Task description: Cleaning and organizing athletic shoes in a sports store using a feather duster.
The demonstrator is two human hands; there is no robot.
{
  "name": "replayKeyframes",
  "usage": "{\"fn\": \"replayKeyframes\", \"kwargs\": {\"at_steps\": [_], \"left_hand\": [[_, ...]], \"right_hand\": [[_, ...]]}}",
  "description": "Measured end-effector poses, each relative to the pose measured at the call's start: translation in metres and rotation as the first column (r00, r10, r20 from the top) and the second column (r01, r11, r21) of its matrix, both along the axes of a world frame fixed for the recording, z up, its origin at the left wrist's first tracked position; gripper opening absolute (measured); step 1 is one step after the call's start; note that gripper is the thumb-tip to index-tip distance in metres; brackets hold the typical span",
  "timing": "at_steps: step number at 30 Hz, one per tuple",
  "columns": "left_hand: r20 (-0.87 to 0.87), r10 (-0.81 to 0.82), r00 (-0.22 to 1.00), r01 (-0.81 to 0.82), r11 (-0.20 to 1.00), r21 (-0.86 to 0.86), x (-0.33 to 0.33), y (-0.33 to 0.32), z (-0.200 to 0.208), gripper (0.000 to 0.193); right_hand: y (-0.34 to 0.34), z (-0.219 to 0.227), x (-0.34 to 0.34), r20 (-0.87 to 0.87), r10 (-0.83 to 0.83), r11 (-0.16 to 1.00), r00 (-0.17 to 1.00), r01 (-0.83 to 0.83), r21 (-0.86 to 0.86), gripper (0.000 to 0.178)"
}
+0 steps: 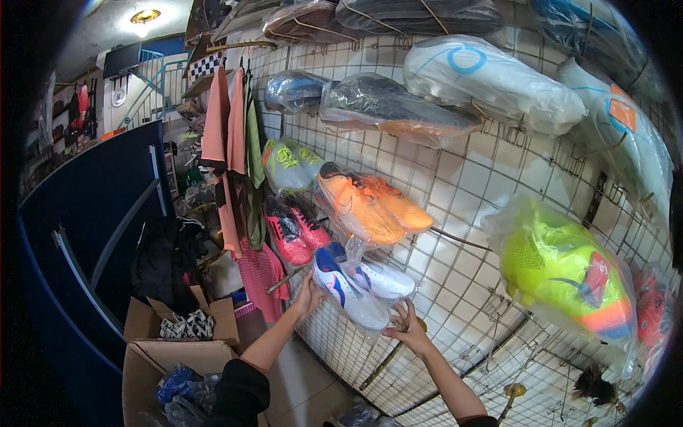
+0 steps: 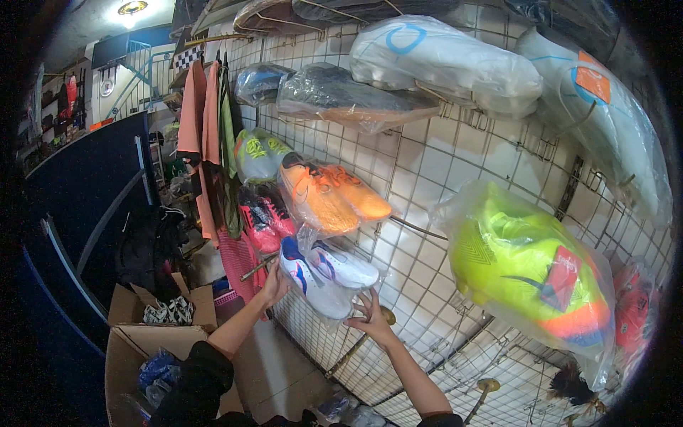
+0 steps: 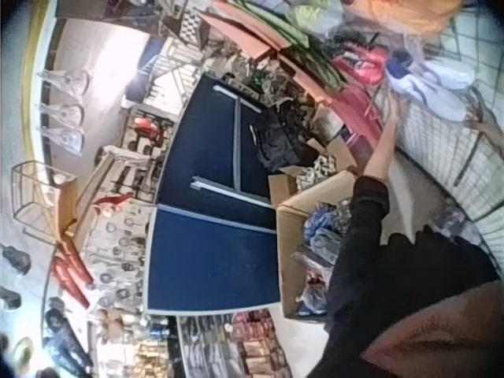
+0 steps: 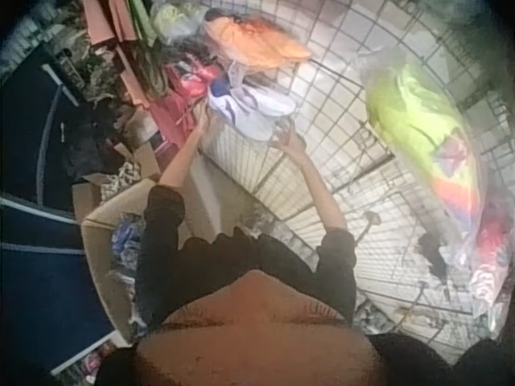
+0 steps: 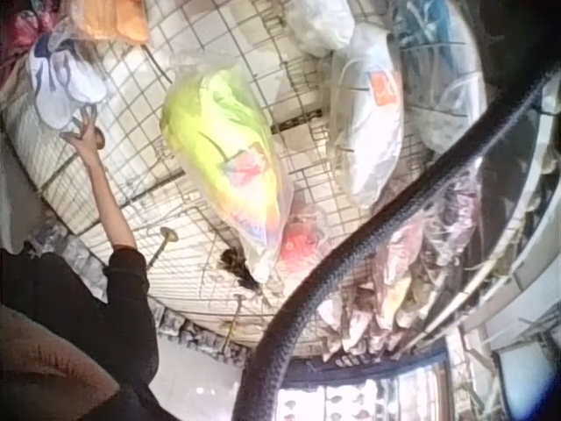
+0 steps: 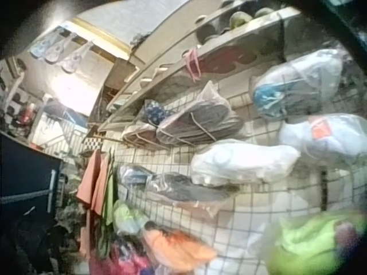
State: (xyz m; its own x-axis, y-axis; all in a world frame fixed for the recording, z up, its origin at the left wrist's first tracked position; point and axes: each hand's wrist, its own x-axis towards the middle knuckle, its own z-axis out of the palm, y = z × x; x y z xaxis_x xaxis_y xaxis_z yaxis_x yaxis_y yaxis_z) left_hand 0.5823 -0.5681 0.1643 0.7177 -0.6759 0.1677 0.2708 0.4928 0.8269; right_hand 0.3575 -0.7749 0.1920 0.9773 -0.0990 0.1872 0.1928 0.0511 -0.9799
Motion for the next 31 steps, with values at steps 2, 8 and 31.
{"fn": "replayKeyframes", "kwargs": {"at_steps": [2, 8, 31], "left_hand": [[-0.026, -0.06, 0.998, 0.062, 0.993, 0.096, -0.004, 0.006, 0.009, 0.07], [-0.171, 0.057, 0.984, -0.044, 0.996, 0.08, -0.01, -0.001, -0.007, 0.074], [-0.301, 0.071, 0.951, -0.033, 0.991, 0.129, -0.096, 0.04, 0.023, 0.072]], "right_hand": [[0.003, 0.004, -0.001, -0.018, -0.003, 1.0, 1.0, 0.003, 0.018, 0.102], [0.018, 0.015, -0.001, -0.003, -0.007, 0.895, 1.0, 0.008, 0.445, 0.073], [0.054, -0.004, -0.038, -0.231, -0.031, 0.594, 0.972, 0.204, 0.778, 0.05]]}}
